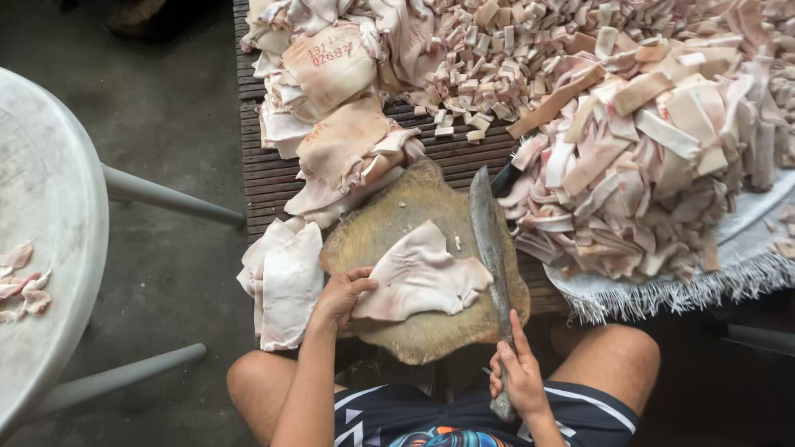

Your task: The person is cutting pieces of raw animal skin into smaller strips on a wooden cutting board using a large knife.

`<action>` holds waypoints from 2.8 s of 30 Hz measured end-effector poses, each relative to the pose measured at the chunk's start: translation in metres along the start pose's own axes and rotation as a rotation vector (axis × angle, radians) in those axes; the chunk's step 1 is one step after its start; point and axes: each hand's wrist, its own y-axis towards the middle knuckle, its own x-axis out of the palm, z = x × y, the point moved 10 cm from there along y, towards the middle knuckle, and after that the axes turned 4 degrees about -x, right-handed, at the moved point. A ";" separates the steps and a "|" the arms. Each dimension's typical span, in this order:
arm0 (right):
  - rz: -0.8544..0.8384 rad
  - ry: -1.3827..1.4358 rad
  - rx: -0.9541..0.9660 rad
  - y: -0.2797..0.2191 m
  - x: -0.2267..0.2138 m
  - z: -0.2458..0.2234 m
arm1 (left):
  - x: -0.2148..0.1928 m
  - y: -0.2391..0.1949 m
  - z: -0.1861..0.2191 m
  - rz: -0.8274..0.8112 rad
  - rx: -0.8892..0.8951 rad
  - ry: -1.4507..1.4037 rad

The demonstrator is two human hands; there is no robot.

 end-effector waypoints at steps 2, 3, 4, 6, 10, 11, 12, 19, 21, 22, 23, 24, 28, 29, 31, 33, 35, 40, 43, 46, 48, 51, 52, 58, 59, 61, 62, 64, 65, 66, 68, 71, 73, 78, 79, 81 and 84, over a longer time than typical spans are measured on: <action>0.008 -0.090 -0.031 -0.004 -0.002 -0.002 | -0.008 0.007 -0.006 0.016 0.052 0.003; 0.013 -0.136 -0.043 -0.010 -0.003 -0.001 | -0.011 0.007 -0.009 0.038 0.085 0.053; 0.002 -0.147 -0.047 -0.010 -0.003 -0.002 | -0.010 0.010 -0.005 0.056 0.128 0.102; -0.019 -0.171 -0.057 -0.010 -0.002 -0.005 | -0.013 0.012 -0.004 0.109 0.123 0.107; -0.021 -0.224 -0.059 -0.017 -0.013 -0.007 | -0.011 0.017 -0.008 0.103 0.221 0.071; -0.024 -0.174 -0.049 -0.016 -0.015 -0.011 | -0.007 0.021 -0.009 0.086 0.241 0.073; -0.046 -0.125 -0.029 -0.013 -0.012 -0.011 | -0.011 0.023 -0.011 0.089 0.261 0.070; -0.065 -0.032 0.025 -0.011 -0.008 -0.015 | -0.017 0.037 -0.030 0.110 0.271 -0.008; -0.066 -0.035 0.028 0.000 -0.005 -0.020 | -0.019 0.043 -0.019 0.127 0.308 -0.011; -0.069 -0.027 0.015 -0.002 -0.003 -0.016 | -0.025 0.042 -0.022 0.140 0.306 -0.006; -0.071 -0.019 0.001 -0.003 0.000 -0.012 | -0.031 0.042 -0.022 0.178 0.313 0.071; -0.068 -0.015 -0.014 -0.006 -0.002 -0.008 | -0.033 0.043 -0.025 0.211 0.317 0.146; -0.085 0.082 -0.016 -0.008 -0.002 -0.006 | -0.033 0.043 -0.049 0.221 0.203 0.220; -0.099 0.091 -0.029 0.000 0.003 -0.010 | -0.034 0.040 -0.042 0.212 0.234 0.208; -0.104 0.126 -0.030 -0.005 0.006 -0.004 | -0.030 0.027 -0.042 0.165 0.259 0.227; -0.113 0.137 -0.041 -0.008 0.002 -0.003 | -0.025 0.020 -0.046 0.168 0.204 0.161; -0.115 0.155 -0.021 -0.011 -0.003 -0.003 | -0.020 0.015 -0.049 0.138 0.084 0.024; -0.149 0.147 -0.013 -0.004 0.004 -0.006 | -0.022 0.004 -0.046 0.180 -0.146 -0.022; -0.158 0.140 -0.005 -0.007 0.001 -0.003 | -0.002 0.008 -0.026 0.187 0.194 0.238; -0.175 0.146 -0.015 -0.003 0.000 -0.006 | 0.016 0.021 -0.028 0.146 0.320 0.124; -0.173 0.145 0.006 -0.003 0.000 -0.004 | 0.010 0.027 -0.037 0.191 0.300 0.067; -0.196 0.144 -0.030 -0.007 0.002 -0.005 | 0.001 0.030 -0.044 0.205 0.319 0.026; -0.190 0.143 -0.025 -0.008 0.001 -0.005 | 0.000 0.030 -0.042 0.199 0.338 0.019; -0.180 0.124 -0.020 -0.010 0.000 -0.008 | -0.001 0.018 -0.044 0.235 0.337 0.107; -0.193 0.133 -0.022 -0.011 -0.001 -0.008 | 0.001 0.014 -0.042 0.259 0.383 0.155; -0.218 0.144 -0.029 -0.009 0.003 -0.006 | -0.002 0.005 -0.031 0.316 0.474 0.263; -0.221 0.140 -0.038 -0.009 0.002 -0.006 | 0.000 0.005 -0.033 0.306 0.466 0.244; -0.226 0.136 -0.040 -0.007 0.000 -0.008 | 0.004 0.006 -0.032 0.285 0.455 0.203; -0.228 0.137 -0.034 -0.006 0.000 -0.009 | 0.006 0.009 -0.034 0.271 0.406 0.153; -0.234 0.139 -0.027 -0.005 0.001 -0.009 | 0.006 0.009 -0.037 0.259 0.358 0.103; -0.224 0.145 -0.037 -0.010 0.001 -0.007 | 0.012 0.003 -0.038 0.169 0.348 -0.046; -0.210 0.117 -0.029 -0.012 0.002 -0.010 | 0.030 -0.016 0.002 -0.011 0.452 -0.256; -0.202 0.116 -0.035 0.000 0.004 -0.018 | 0.034 -0.028 0.039 -0.031 0.474 -0.302; -0.224 0.155 -0.016 -0.005 -0.002 -0.003 | -0.002 -0.107 0.067 0.976 0.518 0.943; -0.228 0.166 -0.013 -0.001 -0.001 -0.005 | 0.010 -0.122 0.077 1.192 0.583 1.121; -0.220 0.188 0.005 -0.002 -0.002 -0.003 | 0.055 -0.095 0.068 0.952 0.677 1.343; -0.215 0.198 0.004 -0.004 -0.002 -0.003 | 0.102 -0.041 0.035 0.669 0.605 1.313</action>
